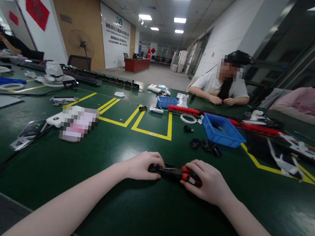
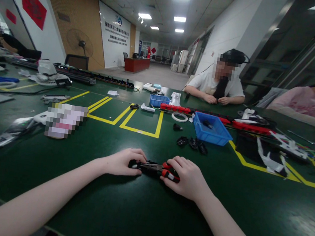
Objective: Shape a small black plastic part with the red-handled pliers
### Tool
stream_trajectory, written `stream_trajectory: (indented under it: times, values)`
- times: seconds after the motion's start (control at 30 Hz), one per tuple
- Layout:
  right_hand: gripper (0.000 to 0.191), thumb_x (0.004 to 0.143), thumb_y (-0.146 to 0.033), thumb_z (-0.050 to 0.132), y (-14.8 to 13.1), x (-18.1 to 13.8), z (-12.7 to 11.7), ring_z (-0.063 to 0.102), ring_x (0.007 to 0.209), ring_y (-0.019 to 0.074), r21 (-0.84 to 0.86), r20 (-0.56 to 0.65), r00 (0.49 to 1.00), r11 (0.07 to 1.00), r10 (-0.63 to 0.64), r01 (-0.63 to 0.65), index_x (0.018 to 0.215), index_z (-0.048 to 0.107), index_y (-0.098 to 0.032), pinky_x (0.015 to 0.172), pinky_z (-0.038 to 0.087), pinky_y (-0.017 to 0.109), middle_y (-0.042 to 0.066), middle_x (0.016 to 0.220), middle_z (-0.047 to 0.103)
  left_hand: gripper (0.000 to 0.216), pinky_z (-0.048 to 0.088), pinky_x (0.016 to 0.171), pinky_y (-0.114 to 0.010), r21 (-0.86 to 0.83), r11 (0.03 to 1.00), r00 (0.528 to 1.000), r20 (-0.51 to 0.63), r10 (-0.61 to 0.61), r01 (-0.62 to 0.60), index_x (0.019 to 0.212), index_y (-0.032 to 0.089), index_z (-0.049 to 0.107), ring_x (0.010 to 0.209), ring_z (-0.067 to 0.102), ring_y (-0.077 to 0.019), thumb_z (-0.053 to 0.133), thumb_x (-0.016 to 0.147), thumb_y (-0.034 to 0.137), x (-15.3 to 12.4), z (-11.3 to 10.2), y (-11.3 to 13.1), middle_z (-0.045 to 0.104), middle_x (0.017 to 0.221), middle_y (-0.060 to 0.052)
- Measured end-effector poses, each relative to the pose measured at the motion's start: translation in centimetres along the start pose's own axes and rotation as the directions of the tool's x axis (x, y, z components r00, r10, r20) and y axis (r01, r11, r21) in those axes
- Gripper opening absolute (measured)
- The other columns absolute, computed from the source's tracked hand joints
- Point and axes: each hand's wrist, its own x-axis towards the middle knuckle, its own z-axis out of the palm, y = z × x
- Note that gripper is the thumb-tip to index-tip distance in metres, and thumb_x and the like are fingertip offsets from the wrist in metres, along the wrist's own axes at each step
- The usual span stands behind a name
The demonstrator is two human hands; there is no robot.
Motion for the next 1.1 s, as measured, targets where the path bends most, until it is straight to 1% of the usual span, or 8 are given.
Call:
stream_trajectory:
  times: [0.13, 0.3, 0.47, 0.6, 0.7, 0.8, 0.9, 1.1]
  values:
    - [0.034, 0.083, -0.041, 0.066, -0.3, 0.1, 0.3, 0.067, 0.085, 0.0215, 0.039, 0.028, 0.999, 0.999, 0.019, -0.020, 0.107, 0.064, -0.017, 0.072, 0.056, 0.035, 0.010, 0.100, 0.069, 0.027, 0.049, 0.083, -0.030, 0.001, 1.000, 1.000, -0.008, -0.005, 0.005, 0.108, 0.019, 0.068, 0.097, 0.063, -0.0202, 0.073, 0.084, 0.031, 0.0, 0.1, -0.4, 0.063, 0.113, -0.006]
    - [0.032, 0.083, -0.041, 0.065, -0.3, 0.1, 0.6, 0.066, 0.084, 0.0214, 0.060, 0.048, 0.998, 0.998, 0.033, -0.036, 0.106, 0.063, -0.018, 0.071, 0.055, 0.034, 0.009, 0.099, 0.069, 0.025, 0.048, 0.085, -0.030, -0.024, 1.000, 1.000, -0.014, -0.020, 0.020, 0.106, 0.018, 0.068, 0.096, 0.063, -0.0198, 0.073, 0.084, 0.029, 0.0, 0.0, -0.1, 0.063, 0.111, -0.006]
    - [0.035, 0.084, -0.044, 0.064, 0.2, -0.2, 1.3, 0.066, 0.086, 0.0217, 0.082, 0.027, 0.999, 0.996, 0.029, -0.031, 0.109, 0.063, -0.020, 0.073, 0.053, 0.035, 0.009, 0.102, 0.069, 0.022, 0.048, 0.086, -0.031, 0.000, 0.999, 0.999, 0.006, -0.037, 0.037, 0.102, 0.019, 0.067, 0.095, 0.062, -0.0200, 0.073, 0.084, 0.031, 0.1, -0.4, 0.6, 0.062, 0.111, -0.006]
    - [0.038, 0.084, -0.047, 0.064, 0.3, -0.4, 1.7, 0.065, 0.088, 0.0225, 0.080, 0.004, 1.000, 0.997, 0.020, -0.020, 0.110, 0.063, -0.020, 0.074, 0.052, 0.037, 0.009, 0.104, 0.069, 0.021, 0.048, 0.085, -0.031, 0.018, 0.999, 0.999, 0.013, -0.044, 0.043, 0.100, 0.019, 0.067, 0.094, 0.062, -0.0198, 0.073, 0.084, 0.031, 0.2, -0.2, 0.6, 0.062, 0.109, -0.005]
    - [0.039, 0.083, -0.047, 0.065, 0.1, -0.3, 1.4, 0.065, 0.089, 0.0232, 0.075, -0.007, 1.000, 0.997, 0.021, -0.020, 0.111, 0.063, -0.019, 0.076, 0.052, 0.038, 0.010, 0.105, 0.069, 0.022, 0.048, 0.085, -0.031, 0.023, 0.999, 0.999, -0.002, -0.047, 0.047, 0.099, 0.019, 0.066, 0.094, 0.062, -0.0195, 0.074, 0.083, 0.030, 0.2, 0.1, 0.4, 0.062, 0.108, -0.005]
    - [0.040, 0.082, -0.044, 0.068, -0.4, -0.1, 0.8, 0.065, 0.092, 0.0240, 0.062, 0.000, 1.000, 0.998, 0.030, -0.030, 0.112, 0.064, -0.019, 0.080, 0.052, 0.040, 0.011, 0.107, 0.069, 0.022, 0.048, 0.085, -0.031, 0.023, 0.998, 0.998, -0.006, -0.061, 0.061, 0.098, 0.019, 0.066, 0.095, 0.061, -0.0198, 0.074, 0.082, 0.031, 0.1, 0.3, 0.3, 0.062, 0.108, -0.005]
    - [0.040, 0.081, -0.042, 0.069, -0.8, -0.1, 0.4, 0.064, 0.096, 0.0255, 0.046, -0.025, 0.999, 0.999, 0.028, -0.027, 0.113, 0.064, -0.019, 0.085, 0.051, 0.042, 0.011, 0.107, 0.069, 0.022, 0.048, 0.084, -0.032, 0.018, 0.998, 0.998, 0.000, -0.068, 0.068, 0.097, 0.019, 0.065, 0.096, 0.061, -0.0203, 0.074, 0.082, 0.033, 0.2, 0.4, 0.4, 0.061, 0.109, -0.005]
    - [0.039, 0.081, -0.041, 0.068, -0.8, -0.2, 0.6, 0.064, 0.099, 0.0267, 0.048, -0.053, 0.998, 0.999, 0.019, -0.017, 0.113, 0.064, -0.019, 0.087, 0.051, 0.043, 0.012, 0.108, 0.069, 0.022, 0.047, 0.084, -0.031, 0.020, 0.996, 0.996, 0.003, -0.086, 0.086, 0.093, 0.018, 0.065, 0.097, 0.061, -0.0202, 0.074, 0.082, 0.034, 0.3, 0.4, 0.6, 0.062, 0.108, -0.004]
